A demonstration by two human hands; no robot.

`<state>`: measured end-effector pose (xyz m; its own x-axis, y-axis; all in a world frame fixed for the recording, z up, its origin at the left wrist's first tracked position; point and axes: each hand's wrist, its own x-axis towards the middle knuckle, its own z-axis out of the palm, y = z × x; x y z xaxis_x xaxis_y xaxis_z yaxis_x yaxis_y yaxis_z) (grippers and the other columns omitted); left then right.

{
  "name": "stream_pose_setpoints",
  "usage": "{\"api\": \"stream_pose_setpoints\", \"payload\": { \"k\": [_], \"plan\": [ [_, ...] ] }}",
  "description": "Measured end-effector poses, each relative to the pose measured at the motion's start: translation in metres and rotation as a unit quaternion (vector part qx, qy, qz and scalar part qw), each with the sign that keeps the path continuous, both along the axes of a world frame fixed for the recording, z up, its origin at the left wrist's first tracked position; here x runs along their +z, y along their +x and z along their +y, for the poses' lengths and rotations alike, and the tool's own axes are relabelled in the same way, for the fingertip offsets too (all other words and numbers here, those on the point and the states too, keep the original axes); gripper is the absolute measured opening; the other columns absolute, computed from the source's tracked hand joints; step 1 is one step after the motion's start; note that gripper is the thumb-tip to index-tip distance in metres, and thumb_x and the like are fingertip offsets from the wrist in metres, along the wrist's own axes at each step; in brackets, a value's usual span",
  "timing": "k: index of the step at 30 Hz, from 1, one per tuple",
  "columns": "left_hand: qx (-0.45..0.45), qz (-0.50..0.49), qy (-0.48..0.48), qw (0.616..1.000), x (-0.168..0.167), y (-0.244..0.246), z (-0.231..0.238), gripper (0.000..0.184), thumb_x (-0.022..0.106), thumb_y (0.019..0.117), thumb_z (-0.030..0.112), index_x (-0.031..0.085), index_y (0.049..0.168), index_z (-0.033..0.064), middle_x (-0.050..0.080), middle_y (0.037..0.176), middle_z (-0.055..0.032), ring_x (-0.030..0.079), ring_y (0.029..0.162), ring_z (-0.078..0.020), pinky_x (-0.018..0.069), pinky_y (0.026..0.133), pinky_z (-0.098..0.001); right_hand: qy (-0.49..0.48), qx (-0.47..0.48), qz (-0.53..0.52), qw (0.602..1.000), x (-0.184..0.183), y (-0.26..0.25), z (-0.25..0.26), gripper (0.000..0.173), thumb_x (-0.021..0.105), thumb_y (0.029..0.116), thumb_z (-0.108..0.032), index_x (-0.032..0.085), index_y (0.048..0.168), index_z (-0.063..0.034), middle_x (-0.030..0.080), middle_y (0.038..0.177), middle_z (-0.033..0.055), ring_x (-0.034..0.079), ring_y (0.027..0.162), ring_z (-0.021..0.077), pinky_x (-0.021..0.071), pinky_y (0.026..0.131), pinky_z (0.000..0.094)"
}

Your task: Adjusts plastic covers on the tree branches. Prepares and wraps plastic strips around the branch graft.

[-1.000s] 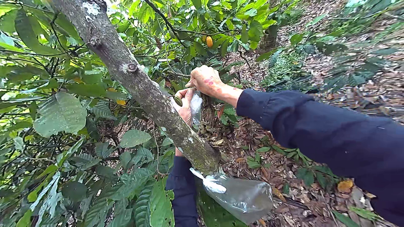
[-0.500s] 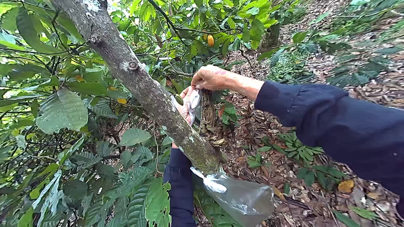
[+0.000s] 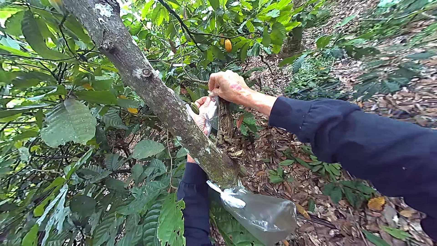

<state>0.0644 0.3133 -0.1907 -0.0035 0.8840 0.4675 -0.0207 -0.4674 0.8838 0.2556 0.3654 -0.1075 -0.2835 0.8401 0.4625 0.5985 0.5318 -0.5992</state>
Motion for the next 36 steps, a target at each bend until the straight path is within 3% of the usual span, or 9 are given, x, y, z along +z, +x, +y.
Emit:
{"api": "stream_pose_setpoints", "payload": {
  "k": [10, 12, 15, 19, 23, 28, 31, 36],
  "plan": [
    [-0.023, -0.026, -0.004, 0.999, 0.0, 0.002, -0.001, 0.029, 0.063, 0.1003, 0.009, 0.064, 0.13, 0.01, 0.073, 0.11, -0.0067, 0.072, 0.09, -0.014, 0.0604, 0.077, -0.0278, -0.009, 0.025, -0.063, 0.998, 0.005, 0.004, 0.002, 0.014, 0.067, 0.0961, -0.02, 0.078, 0.104, -0.0225, 0.074, 0.098, 0.0054, 0.069, 0.098, 0.0296, 0.0531, 0.078, 0.0588],
    [-0.031, -0.007, -0.01, 0.999, 0.002, 0.0, -0.002, 0.032, 0.063, 0.1007, 0.01, 0.062, 0.133, 0.0121, 0.072, 0.112, -0.0069, 0.071, 0.092, -0.0146, 0.0594, 0.079, -0.0281, -0.001, 0.026, -0.06, 0.998, 0.006, 0.005, -0.001, 0.014, 0.067, 0.0964, -0.019, 0.077, 0.107, -0.0205, 0.074, 0.1, 0.0062, 0.069, 0.1, 0.0306, 0.0528, 0.08, 0.0591],
    [0.013, 0.018, -0.022, 1.0, 0.016, 0.012, -0.013, 0.034, 0.064, 0.1001, 0.012, 0.061, 0.134, 0.0173, 0.072, 0.107, -0.0032, 0.07, 0.086, -0.0111, 0.0585, 0.074, -0.0245, 0.024, 0.027, -0.077, 0.996, 0.008, 0.004, -0.005, 0.015, 0.066, 0.0964, -0.015, 0.072, 0.11, -0.014, 0.072, 0.099, 0.0101, 0.068, 0.099, 0.0344, 0.0519, 0.079, 0.0595],
    [0.021, 0.041, -0.031, 0.998, 0.02, 0.013, -0.016, 0.035, 0.065, 0.0996, 0.012, 0.063, 0.135, 0.0174, 0.071, 0.115, -0.0004, 0.068, 0.095, -0.0085, 0.0567, 0.082, -0.0236, 0.04, 0.026, -0.108, 0.993, 0.011, 0.001, -0.006, 0.013, 0.065, 0.096, -0.014, 0.072, 0.107, -0.0126, 0.071, 0.1, 0.013, 0.067, 0.1, 0.0364, 0.0516, 0.078, 0.0596],
    [0.035, 0.006, 0.015, 0.999, 0.005, 0.007, -0.003, 0.029, 0.068, 0.0961, 0.008, 0.067, 0.125, 0.0126, 0.073, 0.103, -0.0014, 0.07, 0.084, -0.0079, 0.0587, 0.071, -0.022, 0.023, 0.06, -0.122, 0.99, 0.013, 0.005, 0.002, 0.014, 0.065, 0.0981, -0.018, 0.074, 0.107, -0.0145, 0.072, 0.1, 0.0094, 0.068, 0.102, 0.0333, 0.0524, 0.082, 0.0592],
    [0.016, 0.007, 0.016, 1.0, 0.005, 0.006, -0.006, 0.028, 0.065, 0.0991, 0.011, 0.066, 0.127, 0.0151, 0.073, 0.104, 0.0, 0.07, 0.084, -0.007, 0.0577, 0.07, -0.021, 0.012, 0.088, -0.097, 0.991, 0.011, 0.01, 0.014, 0.015, 0.069, 0.0938, -0.026, 0.077, 0.1, -0.0138, 0.073, 0.087, 0.0061, 0.07, 0.087, 0.0272, 0.0553, 0.076, 0.0557],
    [0.02, 0.01, 0.009, 1.0, 0.006, 0.007, -0.005, 0.025, 0.066, 0.0987, 0.011, 0.067, 0.123, 0.0147, 0.072, 0.099, 0.0008, 0.068, 0.079, -0.0055, 0.0566, 0.066, -0.0197, 0.016, 0.077, -0.102, 0.992, 0.013, 0.01, 0.009, 0.013, 0.07, 0.0933, -0.024, 0.078, 0.098, -0.0143, 0.073, 0.089, 0.0071, 0.069, 0.089, 0.0287, 0.0545, 0.076, 0.0561],
    [0.03, 0.009, 0.024, 0.999, 0.007, 0.009, -0.009, 0.027, 0.065, 0.0988, 0.01, 0.066, 0.125, 0.014, 0.072, 0.104, 0.0002, 0.069, 0.084, -0.0065, 0.0579, 0.071, -0.0211, 0.025, 0.043, -0.113, 0.992, 0.012, 0.005, 0.006, 0.013, 0.067, 0.0949, -0.024, 0.077, 0.095, -0.0146, 0.071, 0.09, 0.0087, 0.068, 0.092, 0.0317, 0.052, 0.074, 0.0578]
  ]
}}
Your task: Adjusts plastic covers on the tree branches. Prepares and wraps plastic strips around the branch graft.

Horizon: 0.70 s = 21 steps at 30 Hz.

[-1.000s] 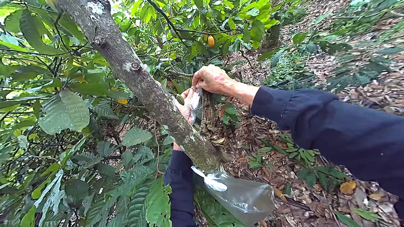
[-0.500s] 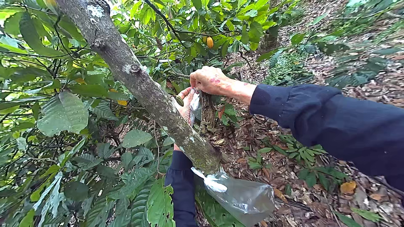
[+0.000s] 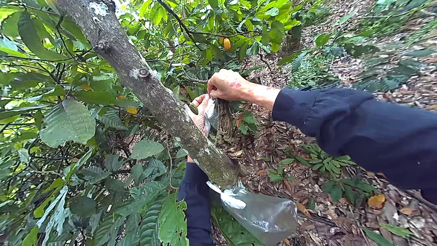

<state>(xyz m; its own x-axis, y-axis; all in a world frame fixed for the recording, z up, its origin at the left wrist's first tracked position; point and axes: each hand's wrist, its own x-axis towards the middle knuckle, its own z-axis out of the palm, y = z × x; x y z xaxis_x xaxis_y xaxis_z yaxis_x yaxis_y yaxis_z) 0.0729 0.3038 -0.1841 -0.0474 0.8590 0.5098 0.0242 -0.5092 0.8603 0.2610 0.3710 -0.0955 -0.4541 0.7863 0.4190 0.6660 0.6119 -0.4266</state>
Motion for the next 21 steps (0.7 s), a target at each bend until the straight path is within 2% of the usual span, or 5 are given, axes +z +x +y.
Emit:
{"api": "stream_pose_setpoints", "payload": {
  "k": [3, 10, 13, 17, 21],
  "plan": [
    [0.007, 0.008, -0.003, 1.0, 0.005, 0.005, -0.001, 0.022, 0.067, 0.0976, 0.01, 0.068, 0.119, 0.0139, 0.072, 0.095, 0.0018, 0.067, 0.075, -0.0043, 0.0558, 0.064, -0.0183, 0.002, -0.009, -0.002, 1.0, -0.001, -0.002, 0.0, 0.015, 0.066, 0.0953, -0.025, 0.076, 0.095, -0.014, 0.071, 0.09, 0.0093, 0.068, 0.092, 0.0318, 0.051, 0.073, 0.0574],
    [0.033, 0.048, -0.005, 0.998, 0.016, 0.013, 0.0, 0.021, 0.068, 0.0958, 0.008, 0.066, 0.116, 0.0134, 0.068, 0.091, 0.004, 0.065, 0.074, -0.0018, 0.0535, 0.064, -0.0158, 0.003, -0.02, 0.008, 1.0, -0.003, -0.004, -0.002, 0.018, 0.063, 0.0955, -0.025, 0.071, 0.089, -0.0096, 0.067, 0.086, 0.0108, 0.066, 0.088, 0.0326, 0.0481, 0.069, 0.0555],
    [0.049, -0.007, 0.005, 0.999, 0.028, 0.029, 0.021, 0.02, 0.073, 0.0892, -0.002, 0.067, 0.108, 0.002, 0.07, 0.092, -0.0064, 0.067, 0.08, -0.0103, 0.0575, 0.074, -0.025, 0.006, -0.015, 0.009, 1.0, -0.004, -0.004, -0.002, 0.019, 0.061, 0.0967, -0.024, 0.071, 0.091, -0.0097, 0.068, 0.087, 0.0112, 0.066, 0.09, 0.0331, 0.0483, 0.07, 0.0561],
    [0.062, 0.035, 0.01, 0.997, 0.024, 0.025, 0.016, 0.018, 0.07, 0.0934, 0.004, 0.065, 0.11, 0.0062, 0.068, 0.094, -0.0022, 0.066, 0.081, -0.006, 0.0556, 0.072, -0.0206, -0.003, 0.023, 0.019, 1.0, -0.009, 0.003, 0.004, 0.016, 0.062, 0.0975, -0.024, 0.074, 0.104, -0.0148, 0.072, 0.091, 0.007, 0.068, 0.092, 0.0304, 0.0513, 0.074, 0.0578],
    [0.078, -0.026, -0.021, 0.996, 0.029, 0.033, 0.022, 0.014, 0.071, 0.0922, 0.003, 0.07, 0.106, 0.0019, 0.071, 0.09, -0.0058, 0.066, 0.075, -0.0088, 0.0562, 0.068, -0.0237, -0.02, 0.043, 0.029, 0.998, -0.015, 0.007, 0.005, 0.025, 0.07, 0.0932, -0.026, 0.07, 0.116, -0.0162, 0.074, 0.097, 0.0032, 0.07, 0.096, 0.0278, 0.0531, 0.08, 0.06]
  ]
}}
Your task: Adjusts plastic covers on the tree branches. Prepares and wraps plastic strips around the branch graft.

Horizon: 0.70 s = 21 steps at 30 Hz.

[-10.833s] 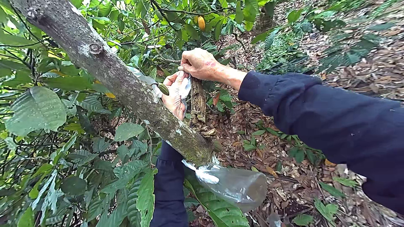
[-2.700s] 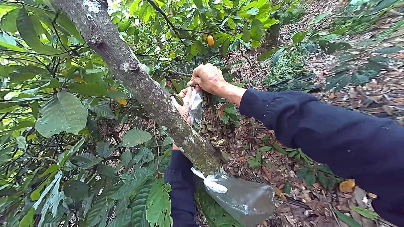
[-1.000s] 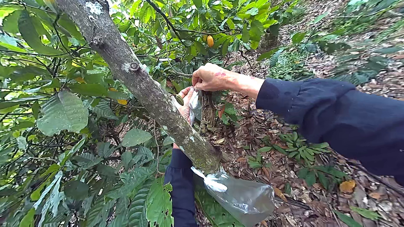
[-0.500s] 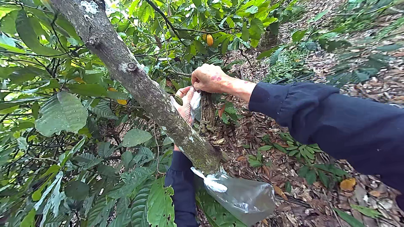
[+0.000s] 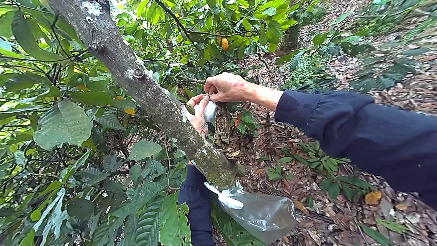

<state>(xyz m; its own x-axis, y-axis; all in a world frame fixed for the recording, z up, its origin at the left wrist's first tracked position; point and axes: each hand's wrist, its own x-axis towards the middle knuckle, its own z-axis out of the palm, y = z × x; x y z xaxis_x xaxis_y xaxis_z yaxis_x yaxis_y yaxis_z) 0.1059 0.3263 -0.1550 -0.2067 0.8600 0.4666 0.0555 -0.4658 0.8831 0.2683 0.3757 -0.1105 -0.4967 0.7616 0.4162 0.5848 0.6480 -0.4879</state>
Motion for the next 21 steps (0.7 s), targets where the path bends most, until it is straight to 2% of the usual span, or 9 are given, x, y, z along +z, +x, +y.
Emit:
{"api": "stream_pose_setpoints", "payload": {
  "k": [5, 7, 11, 14, 17, 21],
  "plan": [
    [0.006, -0.043, -0.008, 0.999, 0.001, 0.001, 0.007, 0.01, 0.071, 0.0913, -0.001, 0.07, 0.101, -0.0017, 0.071, 0.085, -0.0087, 0.067, 0.075, -0.011, 0.0574, 0.069, -0.0246, 0.001, -0.054, 0.032, 0.998, 0.0, -0.008, -0.012, 0.025, 0.071, 0.0891, -0.022, 0.068, 0.113, -0.0157, 0.072, 0.093, 0.005, 0.069, 0.093, 0.0298, 0.0513, 0.074, 0.0585],
    [-0.004, -0.054, -0.005, 0.999, -0.003, -0.002, 0.009, 0.011, 0.072, 0.0913, 0.001, 0.07, 0.102, -0.0007, 0.071, 0.086, -0.0087, 0.068, 0.075, -0.0116, 0.0577, 0.07, -0.0254, 0.017, -0.065, 0.043, 0.997, -0.004, -0.011, -0.014, 0.023, 0.07, 0.0893, -0.02, 0.068, 0.111, -0.0152, 0.071, 0.092, 0.0059, 0.069, 0.092, 0.0302, 0.0511, 0.072, 0.0574],
    [0.009, -0.039, -0.018, 0.999, -0.001, -0.002, 0.003, 0.011, 0.074, 0.0909, 0.005, 0.07, 0.101, 0.0034, 0.07, 0.088, -0.006, 0.067, 0.075, -0.0108, 0.0565, 0.068, -0.0257, 0.042, -0.071, 0.038, 0.996, -0.009, -0.012, -0.019, 0.014, 0.066, 0.0913, -0.021, 0.074, 0.102, -0.0174, 0.071, 0.092, 0.0061, 0.068, 0.094, 0.0291, 0.0505, 0.071, 0.055],
    [0.038, 0.036, 0.0, 0.999, -0.002, -0.003, -0.001, 0.014, 0.075, 0.0906, 0.009, 0.072, 0.103, 0.0053, 0.071, 0.09, -0.0057, 0.067, 0.078, -0.0115, 0.0564, 0.07, -0.0271, 0.03, -0.08, 0.025, 0.996, -0.006, -0.013, -0.025, 0.013, 0.065, 0.0927, -0.022, 0.075, 0.1, -0.0175, 0.071, 0.093, 0.0069, 0.067, 0.097, 0.0298, 0.0494, 0.072, 0.0546],
    [0.076, 0.172, 0.009, 0.982, -0.003, -0.003, -0.016, 0.02, 0.073, 0.0949, 0.019, 0.071, 0.114, 0.0118, 0.071, 0.098, -0.0033, 0.065, 0.08, -0.0089, 0.0542, 0.072, -0.0261, 0.016, -0.091, 0.036, 0.995, -0.006, -0.015, -0.029, 0.014, 0.066, 0.0933, -0.021, 0.076, 0.102, -0.0171, 0.071, 0.095, 0.0075, 0.066, 0.1, 0.0304, 0.0504, 0.074, 0.055],
    [0.099, 0.23, 0.021, 0.968, -0.006, -0.003, -0.018, 0.02, 0.071, 0.0973, 0.021, 0.071, 0.115, 0.0127, 0.071, 0.101, -0.0036, 0.065, 0.082, -0.0082, 0.0545, 0.075, -0.0266, 0.014, -0.088, 0.083, 0.993, -0.011, -0.016, -0.029, 0.015, 0.068, 0.0927, -0.018, 0.074, 0.106, -0.0159, 0.071, 0.097, 0.0064, 0.066, 0.1, 0.0298, 0.0506, 0.076, 0.0553]
  ]
}}
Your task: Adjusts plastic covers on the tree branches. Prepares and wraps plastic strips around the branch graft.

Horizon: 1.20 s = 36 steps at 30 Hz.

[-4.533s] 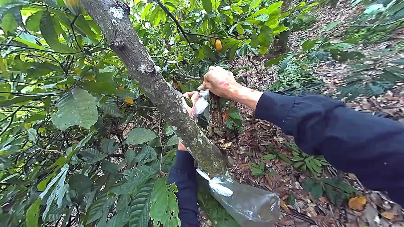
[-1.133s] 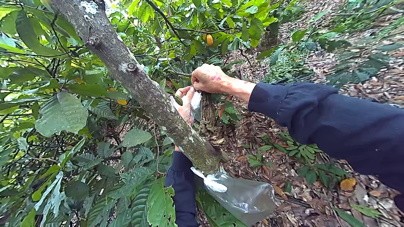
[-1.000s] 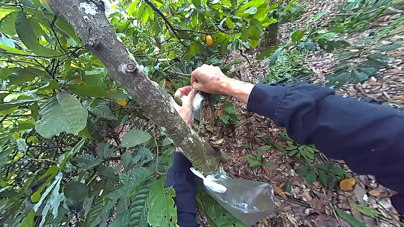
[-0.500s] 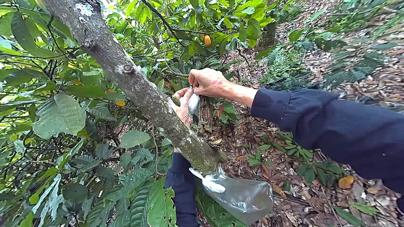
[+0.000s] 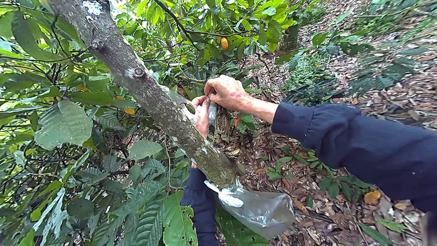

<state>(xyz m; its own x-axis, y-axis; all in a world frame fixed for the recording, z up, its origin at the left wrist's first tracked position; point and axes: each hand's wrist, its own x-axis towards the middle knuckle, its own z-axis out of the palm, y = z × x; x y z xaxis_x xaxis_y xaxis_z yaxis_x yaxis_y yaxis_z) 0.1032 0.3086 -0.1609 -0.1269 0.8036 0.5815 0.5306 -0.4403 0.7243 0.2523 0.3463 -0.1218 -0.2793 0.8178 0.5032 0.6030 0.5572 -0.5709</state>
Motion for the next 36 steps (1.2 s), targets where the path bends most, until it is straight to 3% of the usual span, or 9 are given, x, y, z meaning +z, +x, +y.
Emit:
{"api": "stream_pose_setpoints", "payload": {
  "k": [6, 10, 15, 19, 23, 26, 30, 34, 36],
  "plan": [
    [-0.108, -0.074, -0.041, 0.991, -0.004, -0.018, -0.003, 0.015, 0.064, 0.1005, 0.017, 0.07, 0.114, 0.0131, 0.069, 0.092, 0.0026, 0.063, 0.073, -0.0027, 0.053, 0.066, -0.0186, 0.0, -0.004, 0.029, 1.0, 0.001, 0.002, -0.001, 0.015, 0.067, 0.0932, -0.015, 0.074, 0.106, -0.0167, 0.074, 0.098, 0.0043, 0.069, 0.096, 0.0279, 0.0516, 0.077, 0.0566],
    [-0.268, -0.157, -0.096, 0.946, -0.035, -0.061, 0.009, 0.029, 0.06, 0.1025, 0.011, 0.064, 0.131, 0.0095, 0.071, 0.115, -0.0043, 0.068, 0.093, -0.0087, 0.0568, 0.077, -0.0225, -0.011, -0.024, 0.036, 0.999, 0.003, 0.001, -0.002, 0.014, 0.067, 0.0926, -0.015, 0.074, 0.105, -0.0178, 0.075, 0.096, 0.0029, 0.07, 0.094, 0.0268, 0.0513, 0.076, 0.056],
    [-0.333, -0.299, -0.112, 0.887, -0.032, -0.054, 0.018, 0.03, 0.056, 0.1032, 0.011, 0.063, 0.132, 0.0064, 0.072, 0.111, -0.0068, 0.069, 0.086, -0.0071, 0.0561, 0.067, -0.0185, 0.008, -0.005, 0.08, 0.997, -0.003, 0.004, 0.003, 0.018, 0.06, 0.0982, -0.013, 0.071, 0.112, -0.013, 0.073, 0.099, 0.0065, 0.07, 0.092, 0.027, 0.0547, 0.077, 0.0539],
    [-0.319, -0.289, -0.094, 0.898, -0.03, -0.052, 0.008, 0.03, 0.056, 0.1024, 0.009, 0.062, 0.132, 0.0091, 0.071, 0.102, -0.0027, 0.065, 0.075, -0.0041, 0.0534, 0.062, -0.0165, 0.029, 0.031, 0.105, 0.994, -0.01, 0.008, 0.009, 0.019, 0.07, 0.097, -0.027, 0.072, 0.11, -0.0126, 0.073, 0.095, 0.0042, 0.07, 0.086, 0.0224, 0.056, 0.078, 0.0513],
    [-0.331, -0.244, -0.127, 0.903, -0.048, -0.073, 0.033, 0.025, 0.059, 0.1029, 0.013, 0.064, 0.127, 0.0086, 0.068, 0.091, -0.0016, 0.055, 0.06, -0.0012, 0.0441, 0.048, -0.0139, 0.015, 0.022, 0.113, 0.993, -0.011, 0.006, 0.01, 0.014, 0.07, 0.0958, -0.019, 0.073, 0.109, -0.0144, 0.075, 0.099, 0.0027, 0.071, 0.091, 0.0221, 0.0561, 0.082, 0.0519],
    [-0.339, -0.261, -0.119, 0.896, -0.039, -0.066, 0.027, 0.028, 0.055, 0.1041, 0.012, 0.062, 0.131, 0.0061, 0.07, 0.1, -0.0052, 0.057, 0.062, -0.0025, 0.0447, 0.048, -0.0144, 0.011, 0.023, 0.108, 0.994, -0.011, 0.004, 0.01, 0.015, 0.067, 0.0974, -0.018, 0.071, 0.111, -0.0145, 0.074, 0.099, 0.0031, 0.071, 0.092, 0.023, 0.0551, 0.081, 0.0534],
    [-0.35, -0.28, -0.075, 0.891, -0.032, -0.059, 0.012, 0.027, 0.049, 0.1068, 0.016, 0.065, 0.127, 0.009, 0.068, 0.089, -0.0003, 0.056, 0.062, -0.001, 0.0444, 0.052, -0.0133, 0.018, 0.041, 0.084, 0.995, -0.013, 0.002, 0.01, 0.019, 0.064, 0.0989, -0.015, 0.065, 0.118, -0.0114, 0.071, 0.099, 0.0075, 0.069, 0.094, 0.0276, 0.0547, 0.08, 0.0552],
    [-0.153, -0.286, -0.131, 0.937, 0.011, -0.01, 0.016, 0.009, 0.061, 0.098, 0.006, 0.069, 0.101, 0.004, 0.065, 0.074, -0.0017, 0.055, 0.053, -0.0026, 0.0437, 0.045, -0.015, 0.009, 0.074, 0.094, 0.993, -0.014, 0.006, 0.01, 0.019, 0.061, 0.1003, -0.012, 0.062, 0.119, -0.0094, 0.069, 0.101, 0.0091, 0.068, 0.096, 0.0283, 0.0544, 0.083, 0.0553],
    [-0.1, -0.235, -0.158, 0.954, 0.019, -0.004, 0.019, 0.006, 0.066, 0.0953, 0.008, 0.07, 0.098, 0.0048, 0.067, 0.075, -0.0012, 0.058, 0.056, -0.0032, 0.0469, 0.048, -0.0168, 0.008, 0.098, 0.112, 0.989, -0.016, 0.008, 0.01, 0.018, 0.06, 0.1005, -0.011, 0.061, 0.118, -0.0077, 0.069, 0.102, 0.0102, 0.068, 0.097, 0.0278, 0.0546, 0.084, 0.0545]
  ]
}}
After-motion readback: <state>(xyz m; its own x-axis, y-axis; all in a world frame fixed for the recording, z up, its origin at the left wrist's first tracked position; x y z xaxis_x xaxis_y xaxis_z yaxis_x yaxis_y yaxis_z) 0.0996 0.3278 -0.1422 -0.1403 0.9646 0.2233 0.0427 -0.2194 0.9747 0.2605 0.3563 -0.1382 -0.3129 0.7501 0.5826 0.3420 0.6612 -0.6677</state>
